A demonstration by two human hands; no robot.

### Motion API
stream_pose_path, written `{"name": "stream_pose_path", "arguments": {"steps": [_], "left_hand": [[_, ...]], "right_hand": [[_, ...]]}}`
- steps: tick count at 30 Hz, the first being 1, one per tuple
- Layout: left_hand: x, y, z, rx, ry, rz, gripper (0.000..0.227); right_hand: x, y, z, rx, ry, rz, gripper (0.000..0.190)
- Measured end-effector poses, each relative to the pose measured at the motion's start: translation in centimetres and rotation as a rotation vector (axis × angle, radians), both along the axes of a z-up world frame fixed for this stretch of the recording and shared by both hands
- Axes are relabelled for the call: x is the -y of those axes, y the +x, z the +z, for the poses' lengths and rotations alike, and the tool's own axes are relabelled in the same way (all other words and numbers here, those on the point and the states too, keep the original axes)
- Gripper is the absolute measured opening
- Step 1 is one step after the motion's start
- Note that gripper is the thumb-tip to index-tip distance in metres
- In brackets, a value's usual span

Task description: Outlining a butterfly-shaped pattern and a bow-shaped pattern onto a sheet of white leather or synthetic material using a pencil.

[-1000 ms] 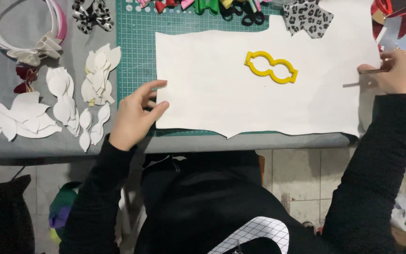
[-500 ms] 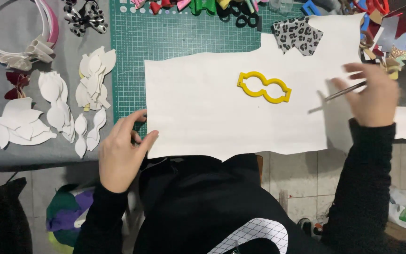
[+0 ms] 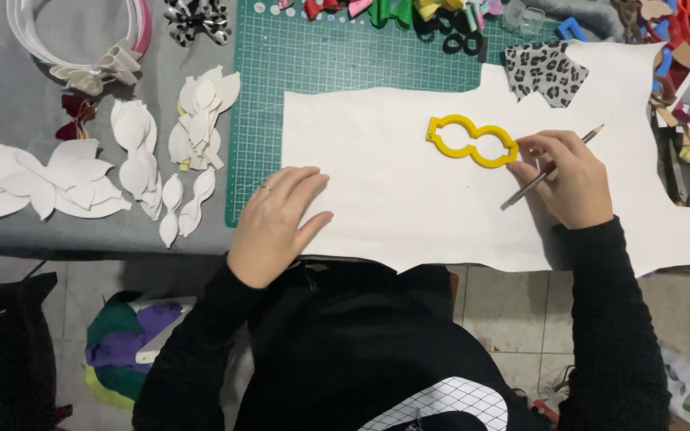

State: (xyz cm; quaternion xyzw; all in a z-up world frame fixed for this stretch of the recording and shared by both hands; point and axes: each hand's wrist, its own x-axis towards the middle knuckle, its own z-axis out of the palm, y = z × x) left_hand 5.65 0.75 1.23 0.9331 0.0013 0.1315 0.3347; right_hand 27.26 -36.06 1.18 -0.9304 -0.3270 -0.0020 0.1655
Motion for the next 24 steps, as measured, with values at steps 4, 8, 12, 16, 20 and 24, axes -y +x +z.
{"name": "stream_pose_path", "arguments": {"steps": [4,8,12,16,20,24], "left_hand": [[-0.7,0.6,-0.5,0.035,0.025,-0.060,0.046],[-1.3,1.2,1.4,-0.037,0.032,-0.146,0.051],[-1.8,4.6,1.6,0.060,0.182,-0.052,0.053],[-2.7,9.4,-1.7,0.067,0.132,-0.024,0.065],[-2.5,12.9,-4.2,0.038,0.081,-0.035,0.089],[-1.9,14.1,-5.8,0.138,0.109,-0.070,0.084]], "right_hand": [[-0.7,1.1,0.9,0.011,-0.036,0.061,0.032],[-2.3,2.1,1.2,0.093,-0.042,0.200,0.037],[-6.6,2.9,0.2,0.098,-0.020,0.280,0.038],[-9.8,3.3,-0.5,0.069,0.064,0.354,0.036],[-10.3,4.2,-1.7,0.059,0.102,0.355,0.036],[-10.5,4.3,-2.0,0.055,0.127,0.341,0.036]]}}
